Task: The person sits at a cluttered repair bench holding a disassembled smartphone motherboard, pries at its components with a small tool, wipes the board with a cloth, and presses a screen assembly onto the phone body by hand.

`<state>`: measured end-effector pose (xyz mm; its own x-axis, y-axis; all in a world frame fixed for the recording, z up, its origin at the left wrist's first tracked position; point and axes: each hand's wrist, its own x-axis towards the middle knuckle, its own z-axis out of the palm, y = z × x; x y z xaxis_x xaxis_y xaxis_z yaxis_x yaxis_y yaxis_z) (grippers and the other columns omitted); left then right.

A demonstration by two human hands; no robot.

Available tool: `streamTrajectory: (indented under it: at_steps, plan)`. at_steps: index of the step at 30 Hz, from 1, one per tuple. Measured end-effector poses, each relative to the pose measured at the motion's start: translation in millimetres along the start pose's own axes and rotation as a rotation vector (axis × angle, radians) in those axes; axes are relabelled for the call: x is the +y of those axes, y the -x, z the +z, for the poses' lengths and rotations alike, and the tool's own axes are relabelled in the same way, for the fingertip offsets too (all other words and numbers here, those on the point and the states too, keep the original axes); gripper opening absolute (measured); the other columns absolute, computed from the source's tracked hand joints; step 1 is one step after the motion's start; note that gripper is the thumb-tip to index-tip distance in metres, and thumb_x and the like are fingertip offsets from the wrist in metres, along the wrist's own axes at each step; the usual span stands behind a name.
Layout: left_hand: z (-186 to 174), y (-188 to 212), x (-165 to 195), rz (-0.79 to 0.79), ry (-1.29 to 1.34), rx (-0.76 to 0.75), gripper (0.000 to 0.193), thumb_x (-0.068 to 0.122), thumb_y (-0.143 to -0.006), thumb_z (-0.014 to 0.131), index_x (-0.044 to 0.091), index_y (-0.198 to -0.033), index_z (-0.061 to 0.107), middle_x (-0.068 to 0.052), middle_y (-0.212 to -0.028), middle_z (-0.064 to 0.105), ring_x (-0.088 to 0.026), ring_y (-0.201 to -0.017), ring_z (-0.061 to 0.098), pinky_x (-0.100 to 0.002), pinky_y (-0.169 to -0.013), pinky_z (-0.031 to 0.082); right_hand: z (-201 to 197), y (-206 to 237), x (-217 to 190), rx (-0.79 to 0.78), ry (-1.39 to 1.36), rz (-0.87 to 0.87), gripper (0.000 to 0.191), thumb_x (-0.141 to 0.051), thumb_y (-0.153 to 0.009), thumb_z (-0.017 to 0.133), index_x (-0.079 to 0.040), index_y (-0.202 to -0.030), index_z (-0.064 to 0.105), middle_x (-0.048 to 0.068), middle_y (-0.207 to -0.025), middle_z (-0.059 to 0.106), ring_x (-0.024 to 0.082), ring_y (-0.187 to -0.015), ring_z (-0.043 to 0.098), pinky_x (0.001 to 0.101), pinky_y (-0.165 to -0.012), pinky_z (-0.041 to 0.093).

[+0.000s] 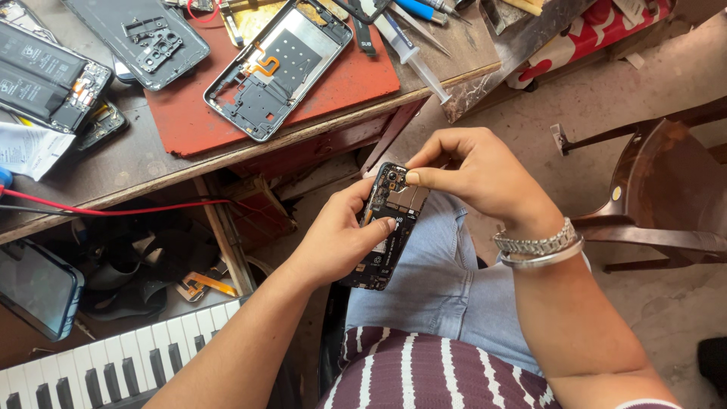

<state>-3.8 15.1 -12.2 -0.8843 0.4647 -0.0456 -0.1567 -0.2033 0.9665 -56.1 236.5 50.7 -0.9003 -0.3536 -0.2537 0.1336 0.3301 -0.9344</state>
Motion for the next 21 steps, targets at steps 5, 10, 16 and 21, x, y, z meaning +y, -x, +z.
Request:
streamTrajectory:
  at_steps: [5,10,16,21]
  plan:
    - [1,1,1,-0.019,0.015,-0.012,0.048,0.000,-0.088,0.064,0.003,-0.136,0.059,0.000,-0.109,0.069,-0.006,-0.100,0.060,-0.026,-0.091,0.051,-9,-8,12,-0.138,-0.239,-0.009,0.011,-0.004,-0.088,0.078,0.000,-0.095,0.071,0.003,-0.092,0.072,0.010,-0.086,0.066,0.0251,-0.079,0.054]
    - [1,0,4,-0.014,0.057,-0.021,0.046,-0.001,-0.088,0.065,0.002,-0.133,0.061,-0.001,-0.113,0.071,-0.007,-0.105,0.062,-0.026,-0.096,0.050,-16,-9,18,-0.160,-0.283,0.010,0.015,-0.005,-0.089,0.076,0.001,-0.102,0.074,0.005,-0.097,0.074,0.012,-0.090,0.068,0.0274,-0.083,0.055]
    - [1,0,7,-0.054,0.073,-0.001,0.043,-0.002,-0.087,0.066,0.003,-0.130,0.063,-0.001,-0.111,0.071,-0.007,-0.102,0.062,-0.026,-0.094,0.051,-16,-9,17,-0.142,-0.274,0.003,0.017,-0.007,-0.091,0.075,0.003,-0.105,0.075,0.008,-0.099,0.076,0.013,-0.090,0.069,0.0281,-0.085,0.056]
    - [1,0,8,-0.050,0.059,-0.006,0.043,-0.001,-0.088,0.065,0.002,-0.130,0.063,0.000,-0.109,0.070,-0.007,-0.099,0.061,-0.026,-0.091,0.051,-11,-8,13,-0.115,-0.228,-0.012,0.017,-0.008,-0.089,0.076,0.003,-0.103,0.074,0.007,-0.097,0.075,0.012,-0.089,0.069,0.0270,-0.083,0.056]
